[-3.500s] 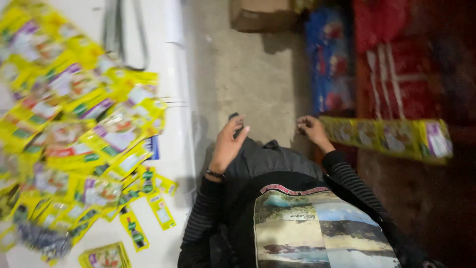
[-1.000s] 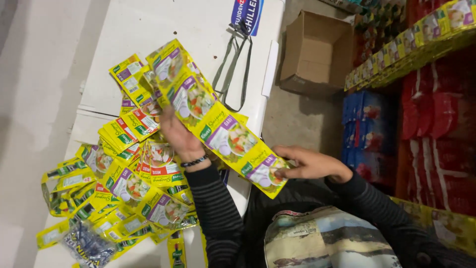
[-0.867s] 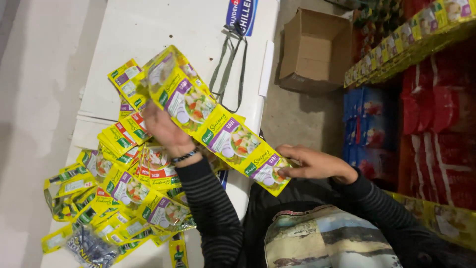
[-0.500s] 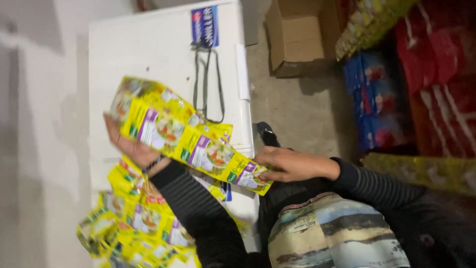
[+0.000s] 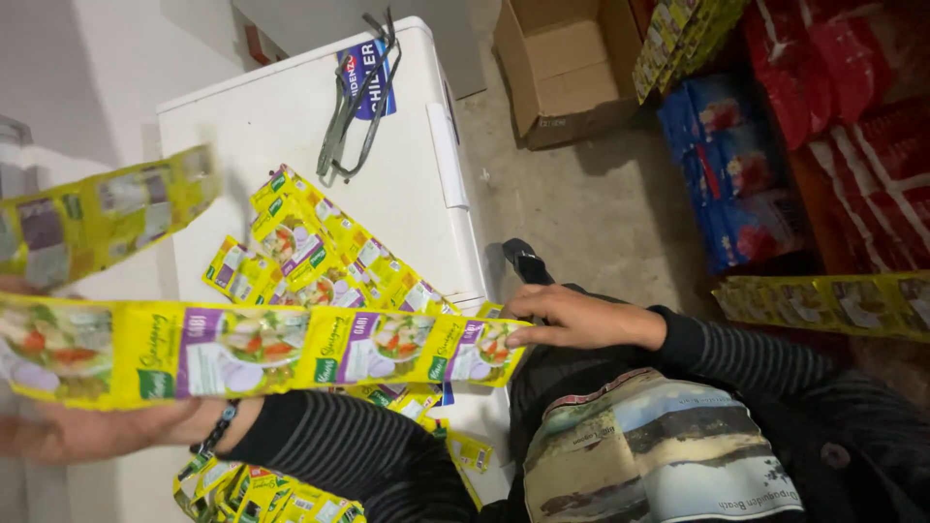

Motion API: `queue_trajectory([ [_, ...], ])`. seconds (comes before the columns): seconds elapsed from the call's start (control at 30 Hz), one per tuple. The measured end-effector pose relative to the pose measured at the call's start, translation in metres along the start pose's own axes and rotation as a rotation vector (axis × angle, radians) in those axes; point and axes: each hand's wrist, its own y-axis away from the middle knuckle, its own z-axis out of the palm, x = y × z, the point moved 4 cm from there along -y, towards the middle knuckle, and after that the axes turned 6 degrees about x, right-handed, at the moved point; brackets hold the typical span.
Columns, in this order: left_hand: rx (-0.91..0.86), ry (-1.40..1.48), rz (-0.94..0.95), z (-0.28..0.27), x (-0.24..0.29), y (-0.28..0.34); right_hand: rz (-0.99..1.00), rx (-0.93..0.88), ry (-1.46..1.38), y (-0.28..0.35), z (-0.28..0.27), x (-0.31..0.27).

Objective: Organize and hang seasoning packets onto a display strip in a grocery store.

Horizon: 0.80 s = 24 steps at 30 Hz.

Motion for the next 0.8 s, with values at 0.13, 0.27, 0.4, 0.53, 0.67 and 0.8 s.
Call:
queue_trajectory([
  [0.13, -0.056, -0.108, 0.047, 0.011, 0.018, 0.004, 0.009, 0.009, 0.031, 0.015, -0.005, 0.026],
  [0.27, -0.100, -0.211, 0.103, 0.023, 0.038, 0.008, 0.046, 0.116, 0.184, 0.036, -0.015, 0.077],
  [0.4, -0.154, -0.306, 0.153, 0.043, 0.053, 0.006, 0.187, 0.195, 0.235, 0.053, -0.026, 0.113],
  [0.53, -0.192, -0.328, 0.152, 0.119, 0.063, 0.032, 0.346, 0.184, 0.211, 0.065, -0.025, 0.120],
  [0.67, -0.307, 0.047, -0.123, 0.180, 0.065, 0.063, 0.425, 0.152, 0.198, 0.084, -0.017, 0.143],
  [0.8, -0.549, 0.040, -0.195, 0.207, 0.079, 0.111, 0.370, 0.252, 0.119, 0.087, -0.029, 0.120],
])
